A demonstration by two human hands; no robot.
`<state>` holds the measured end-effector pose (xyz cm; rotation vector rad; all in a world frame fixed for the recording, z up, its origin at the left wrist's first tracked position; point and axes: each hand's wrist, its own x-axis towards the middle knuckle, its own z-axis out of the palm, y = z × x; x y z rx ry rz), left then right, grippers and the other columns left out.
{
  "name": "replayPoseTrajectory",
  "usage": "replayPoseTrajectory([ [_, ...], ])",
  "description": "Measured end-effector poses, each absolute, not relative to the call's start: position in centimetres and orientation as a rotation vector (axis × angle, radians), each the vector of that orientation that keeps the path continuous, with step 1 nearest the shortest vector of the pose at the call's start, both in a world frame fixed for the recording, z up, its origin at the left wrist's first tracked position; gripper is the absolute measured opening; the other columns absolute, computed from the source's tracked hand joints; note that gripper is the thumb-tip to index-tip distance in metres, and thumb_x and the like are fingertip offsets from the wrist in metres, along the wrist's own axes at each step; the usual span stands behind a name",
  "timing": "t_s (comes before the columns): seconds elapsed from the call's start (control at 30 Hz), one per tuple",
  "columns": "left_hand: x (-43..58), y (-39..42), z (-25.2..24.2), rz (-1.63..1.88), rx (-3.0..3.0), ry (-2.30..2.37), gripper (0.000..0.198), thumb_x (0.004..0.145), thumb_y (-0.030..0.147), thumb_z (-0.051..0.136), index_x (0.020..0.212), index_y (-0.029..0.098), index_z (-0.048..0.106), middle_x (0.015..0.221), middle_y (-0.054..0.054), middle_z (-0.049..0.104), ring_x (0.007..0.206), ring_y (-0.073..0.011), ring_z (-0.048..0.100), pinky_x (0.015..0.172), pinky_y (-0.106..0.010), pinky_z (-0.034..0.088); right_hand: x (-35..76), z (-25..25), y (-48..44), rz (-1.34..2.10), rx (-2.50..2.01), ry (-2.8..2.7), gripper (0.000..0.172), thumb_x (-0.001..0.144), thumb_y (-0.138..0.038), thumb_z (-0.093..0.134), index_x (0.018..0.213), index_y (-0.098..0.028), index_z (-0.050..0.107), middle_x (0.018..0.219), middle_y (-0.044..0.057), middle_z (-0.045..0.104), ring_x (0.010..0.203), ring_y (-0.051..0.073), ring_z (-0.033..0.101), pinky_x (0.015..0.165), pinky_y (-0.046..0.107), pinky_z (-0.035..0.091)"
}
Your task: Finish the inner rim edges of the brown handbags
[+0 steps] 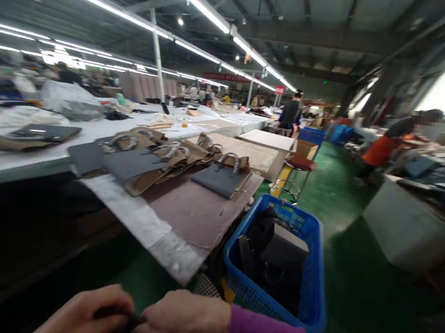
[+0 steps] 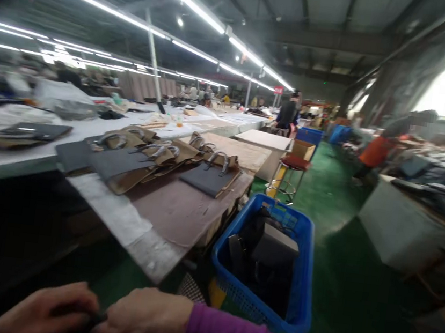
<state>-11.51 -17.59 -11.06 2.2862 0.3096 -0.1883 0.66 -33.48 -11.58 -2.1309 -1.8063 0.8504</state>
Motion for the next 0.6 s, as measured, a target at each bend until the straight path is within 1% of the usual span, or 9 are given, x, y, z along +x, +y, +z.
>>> replayPoseTrajectory([
  [0.03,-12.0,-17.9,-10.7,-0.182,2.266,0.31,0.017,0.073,0.032,0.06,0.079,0.021,0.072,0.08,-0.001,0.07,0.079,-0.0208,0.061,0.075,-0.027,0.047,0.1,-11.5,-32.8,0.805,-2.069,-1.816,0.033,0.086,-0.036,0.05,0.06,-0.018,0.058,0.051,-0.001,0.054,0.042,0.013,0.049,0.038,0.02,0.029],
  [0.1,-13.1,-18.3,-10.3,-0.114,2.189,0.377,0.013,0.071,0.023,0.061,0.08,0.016,0.068,0.075,-0.001,0.067,0.073,-0.0181,0.058,0.068,-0.026,0.045,-0.9,-11.6,-32.1,0.781,-1.936,-1.852,0.031,0.091,-0.028,0.043,0.072,-0.015,0.064,0.062,0.003,0.063,0.052,0.016,0.057,0.043,0.022,0.032],
  [0.13,-13.7,-18.3,-10.2,-0.067,2.133,0.415,0.011,0.071,0.021,0.061,0.079,0.015,0.066,0.072,-0.001,0.065,0.069,-0.0169,0.057,0.064,-0.025,0.043,-1.1,-11.9,-31.9,0.782,-1.868,-1.857,0.03,0.092,-0.027,0.042,0.079,-0.014,0.066,0.069,0.005,0.066,0.058,0.018,0.061,0.047,0.022,0.034],
  [0.2,-14.8,-18.1,-10.2,-0.032,2.095,0.509,0.015,0.069,0.02,0.065,0.083,0.015,0.064,0.076,0.0,0.066,0.072,-0.0159,0.058,0.066,-0.024,0.043,-1.4,-12.3,-31.5,0.797,-1.745,-1.855,0.033,0.097,-0.028,0.036,0.095,-0.014,0.066,0.084,0.006,0.07,0.072,0.019,0.065,0.056,0.023,0.041],
  [0.23,-15.4,-18.0,-10.1,-0.019,2.077,0.543,0.018,0.069,0.019,0.066,0.087,0.016,0.064,0.08,0.0,0.067,0.075,-0.016,0.059,0.068,-0.024,0.044,-1.4,-12.5,-31.4,0.811,-1.709,-1.845,0.036,0.098,-0.028,0.032,0.099,-0.014,0.065,0.085,0.007,0.07,0.073,0.02,0.065,0.059,0.024,0.042],
  [0.3,-16.6,-17.9,-9.9,0.008,2.081,0.595,0.025,0.067,0.018,0.069,0.091,0.018,0.065,0.088,0.0,0.068,0.082,-0.0169,0.06,0.074,-0.025,0.044,-1.6,-12.6,-31.3,0.883,-1.652,-1.742,0.034,0.097,-0.027,0.034,0.101,-0.015,0.066,0.089,0.006,0.071,0.078,0.021,0.066,0.065,0.025,0.044],
  [0.4,-18.0,-18.1,-9.5,0.068,2.117,0.666,0.021,0.068,0.017,0.07,0.089,0.018,0.068,0.09,0.0,0.068,0.087,-0.018,0.059,0.079,-0.026,0.042,-2.0,-12.4,-31.2,1.012,-1.535,-1.592,0.031,0.095,-0.023,0.04,0.111,-0.022,0.066,0.099,0.003,0.072,0.088,0.021,0.066,0.075,0.025,0.046],
  [0.5,-18.7,-18.1,-9.3,0.055,2.053,0.715,0.014,0.073,0.019,0.066,0.087,0.017,0.068,0.08,0.001,0.066,0.075,-0.0151,0.058,0.069,-0.024,0.042,-2.3,-12.4,-30.9,1.043,-1.487,-1.544,0.033,0.094,-0.022,0.042,0.118,-0.025,0.064,0.101,0.001,0.071,0.091,0.02,0.066,0.077,0.025,0.046],
  [0.6,-18.7,-18.0,-9.4,0.026,2.029,0.756,0.013,0.074,0.023,0.066,0.084,0.016,0.069,0.072,0.003,0.064,0.067,-0.0133,0.055,0.062,-0.022,0.04,-2.1,-12.6,-30.5,1.017,-1.501,-1.57,0.029,0.094,-0.025,0.043,0.111,-0.024,0.067,0.097,0.002,0.072,0.088,0.02,0.066,0.073,0.025,0.045],
])
